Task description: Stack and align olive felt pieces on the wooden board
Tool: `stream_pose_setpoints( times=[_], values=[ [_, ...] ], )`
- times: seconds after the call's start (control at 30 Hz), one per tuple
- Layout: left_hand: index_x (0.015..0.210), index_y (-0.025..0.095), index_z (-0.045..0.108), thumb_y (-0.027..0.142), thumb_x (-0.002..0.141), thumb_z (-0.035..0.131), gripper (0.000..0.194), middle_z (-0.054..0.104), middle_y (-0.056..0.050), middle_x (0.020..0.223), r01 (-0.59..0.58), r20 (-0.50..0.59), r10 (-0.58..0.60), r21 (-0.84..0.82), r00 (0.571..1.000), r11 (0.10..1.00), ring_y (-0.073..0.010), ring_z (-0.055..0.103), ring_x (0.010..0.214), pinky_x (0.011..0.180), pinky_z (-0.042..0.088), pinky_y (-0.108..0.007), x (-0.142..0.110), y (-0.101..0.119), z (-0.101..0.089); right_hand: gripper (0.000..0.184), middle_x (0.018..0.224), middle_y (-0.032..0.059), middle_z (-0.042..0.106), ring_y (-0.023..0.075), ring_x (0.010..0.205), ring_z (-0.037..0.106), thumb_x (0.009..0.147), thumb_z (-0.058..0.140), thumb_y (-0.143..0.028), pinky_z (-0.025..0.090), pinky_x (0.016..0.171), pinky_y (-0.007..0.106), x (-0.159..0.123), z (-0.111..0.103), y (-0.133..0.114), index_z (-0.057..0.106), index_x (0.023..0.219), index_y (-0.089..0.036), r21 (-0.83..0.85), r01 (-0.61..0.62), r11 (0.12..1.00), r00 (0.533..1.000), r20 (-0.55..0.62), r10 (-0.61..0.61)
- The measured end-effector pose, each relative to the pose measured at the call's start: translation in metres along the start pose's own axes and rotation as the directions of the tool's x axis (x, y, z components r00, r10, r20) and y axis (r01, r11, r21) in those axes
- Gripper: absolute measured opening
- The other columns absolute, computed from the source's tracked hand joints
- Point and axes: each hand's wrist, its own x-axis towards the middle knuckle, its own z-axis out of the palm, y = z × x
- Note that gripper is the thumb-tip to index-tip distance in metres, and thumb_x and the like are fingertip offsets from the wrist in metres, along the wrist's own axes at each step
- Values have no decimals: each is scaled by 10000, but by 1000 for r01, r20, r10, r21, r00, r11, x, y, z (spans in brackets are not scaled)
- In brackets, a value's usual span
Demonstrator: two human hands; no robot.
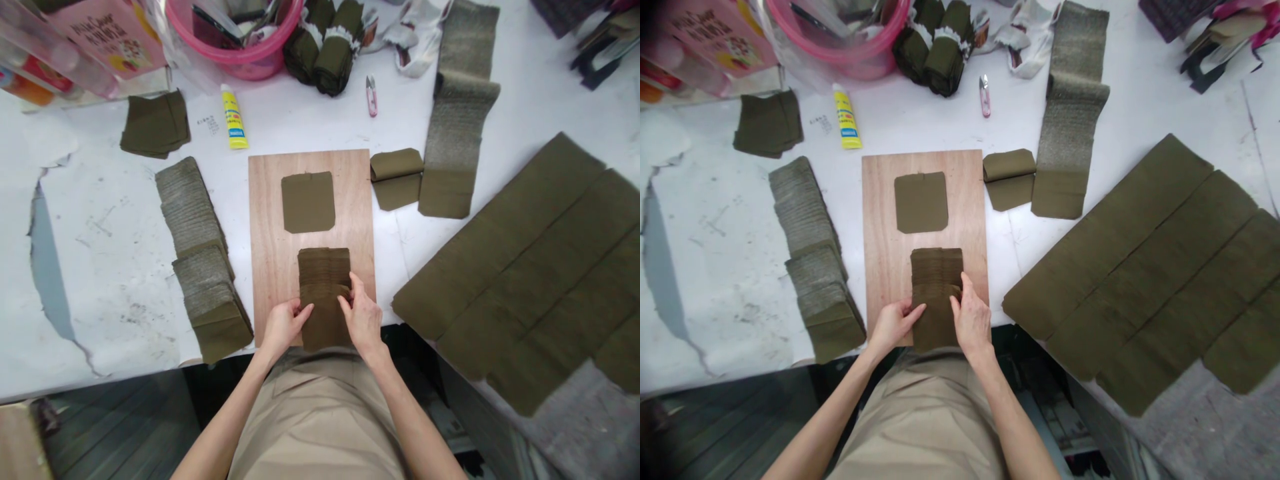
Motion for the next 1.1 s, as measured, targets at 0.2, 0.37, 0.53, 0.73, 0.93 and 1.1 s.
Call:
stream_pose_setpoints(
  times=[0.2, 0.37, 0.53, 0.73, 0.93, 1.1],
  values=[
    [669, 176, 596, 526, 853, 469, 416, 598, -9, 561, -32, -51, 43, 202, 998, 979, -139, 536, 534, 512, 296, -228, -4, 2, 0, 519, 1073, 102, 663, 228, 867, 671, 900, 500, -245, 521, 780, 349, -1, 0, -2, 352, 1394, -182, -13, 6, 1000, 1000, 1, -6],
    [676, 193, 532, 526, 881, 451, 399, 585, 6, 561, -33, -82, 65, 341, 995, 939, -145, 558, 537, 511, 270, -237, -7, 3, 2, 509, 1066, 103, 638, 222, 889, 639, 906, 491, -253, 519, 763, 345, 0, -1, -4, 356, 1392, -184, -60, 2, 998, 1000, -25, -4],
    [900, 186, 576, 497, 879, 495, 322, 623, -14, 647, -70, -217, 178, 429, 960, 901, -180, 608, 596, 543, 381, -262, -15, 4, 2, 496, 1139, 141, 587, 269, 1058, 561, 907, 516, -307, 490, 866, 417, -4, -11, -8, 404, 1371, -174, -130, 17, 991, 996, -89, -29],
    [1409, 146, 343, 231, 895, 493, 543, 437, -177, 1417, -438, -212, 662, 602, 719, 668, -292, 377, 1338, 1067, 343, -475, -15, 2, 23, 528, 1443, 103, 418, 240, 1385, 283, 936, 448, -202, 285, 1118, 476, -25, 5, -1, 310, 1445, -184, -173, 288, 942, 955, -21, -296],
    [1457, 144, 287, 323, 900, 472, 613, 325, -134, 1500, -493, -34, 676, 657, 736, 570, -278, 227, 1412, 1162, 180, -506, -3, -17, 43, 556, 1471, 75, 383, 217, 1396, 271, 942, 459, -251, 211, 1149, 492, -34, 26, 19, 270, 1461, -194, -249, 399, 883, 917, 90, -389],
    [1457, 154, 295, 337, 892, 479, 621, 295, -120, 1512, -481, -31, 658, 656, 752, 581, -268, 202, 1420, 1169, 170, -499, -3, -19, 43, 570, 1467, 96, 383, 230, 1387, 292, 924, 495, -253, 249, 1135, 488, -41, 18, 29, 294, 1454, -192, -271, 375, 887, 927, 87, -365]
  ],
)
